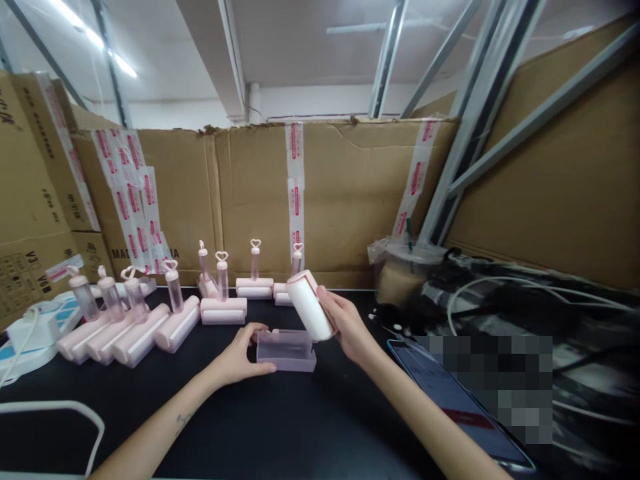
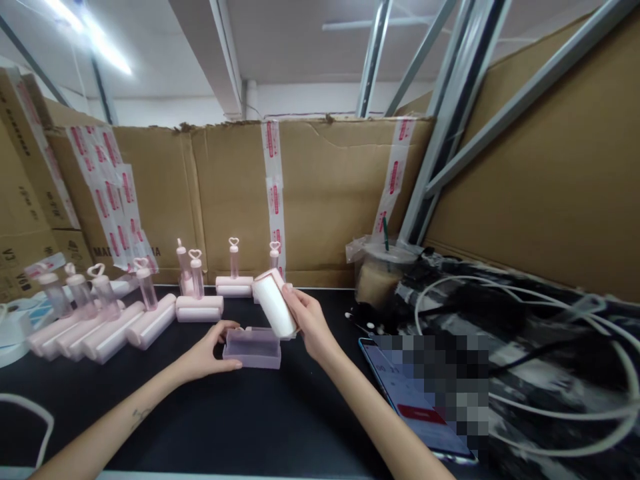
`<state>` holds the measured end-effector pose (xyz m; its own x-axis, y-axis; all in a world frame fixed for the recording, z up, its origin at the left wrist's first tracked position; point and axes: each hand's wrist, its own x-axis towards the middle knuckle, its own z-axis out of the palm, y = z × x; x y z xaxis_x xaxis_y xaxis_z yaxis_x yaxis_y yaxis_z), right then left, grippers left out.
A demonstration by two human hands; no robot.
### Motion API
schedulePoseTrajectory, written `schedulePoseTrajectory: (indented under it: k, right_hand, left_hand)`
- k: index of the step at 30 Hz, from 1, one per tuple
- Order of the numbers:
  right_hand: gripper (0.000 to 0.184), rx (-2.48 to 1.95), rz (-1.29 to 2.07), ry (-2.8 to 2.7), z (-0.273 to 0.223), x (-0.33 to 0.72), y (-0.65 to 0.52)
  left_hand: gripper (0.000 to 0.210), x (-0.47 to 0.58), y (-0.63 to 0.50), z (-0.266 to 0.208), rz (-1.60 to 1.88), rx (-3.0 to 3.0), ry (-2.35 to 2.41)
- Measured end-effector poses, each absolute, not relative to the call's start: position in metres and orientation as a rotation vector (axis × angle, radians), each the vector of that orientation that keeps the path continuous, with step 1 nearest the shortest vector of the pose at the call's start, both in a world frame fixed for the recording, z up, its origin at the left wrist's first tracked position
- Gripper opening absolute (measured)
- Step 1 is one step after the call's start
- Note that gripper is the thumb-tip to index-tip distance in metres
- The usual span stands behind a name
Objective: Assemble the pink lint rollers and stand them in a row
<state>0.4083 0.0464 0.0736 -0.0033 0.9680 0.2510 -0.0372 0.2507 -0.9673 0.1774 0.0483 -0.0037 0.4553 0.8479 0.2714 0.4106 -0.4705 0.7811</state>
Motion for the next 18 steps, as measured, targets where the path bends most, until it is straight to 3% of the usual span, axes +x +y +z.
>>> schedulePoseTrajectory:
  k: [6,13,16,18]
  right_hand:
    - [0.046,-0.88,1.353,-1.164,0.075,0.392,0.033]
    - [0.033,-0.859,0.832,-1.73,0.054,0.349,-0.003]
    - [0.03,-0.953,0.442,-2.014,0.066,0.366,0.002]
    - [0.029,-1.245,0.124,-2.065,0.082,0.395,0.013]
  left_hand:
    - [0.104,0.178,0.046,0.001,1.15,1.995,1.214]
    - [0.067,0.193,0.018,0.029,1.31,1.56,0.945]
    - [0.058,0.188,0.014,0.035,1.406,1.412,1.012]
    - [0.054,0.179,0.016,0.04,1.496,1.356,1.062]
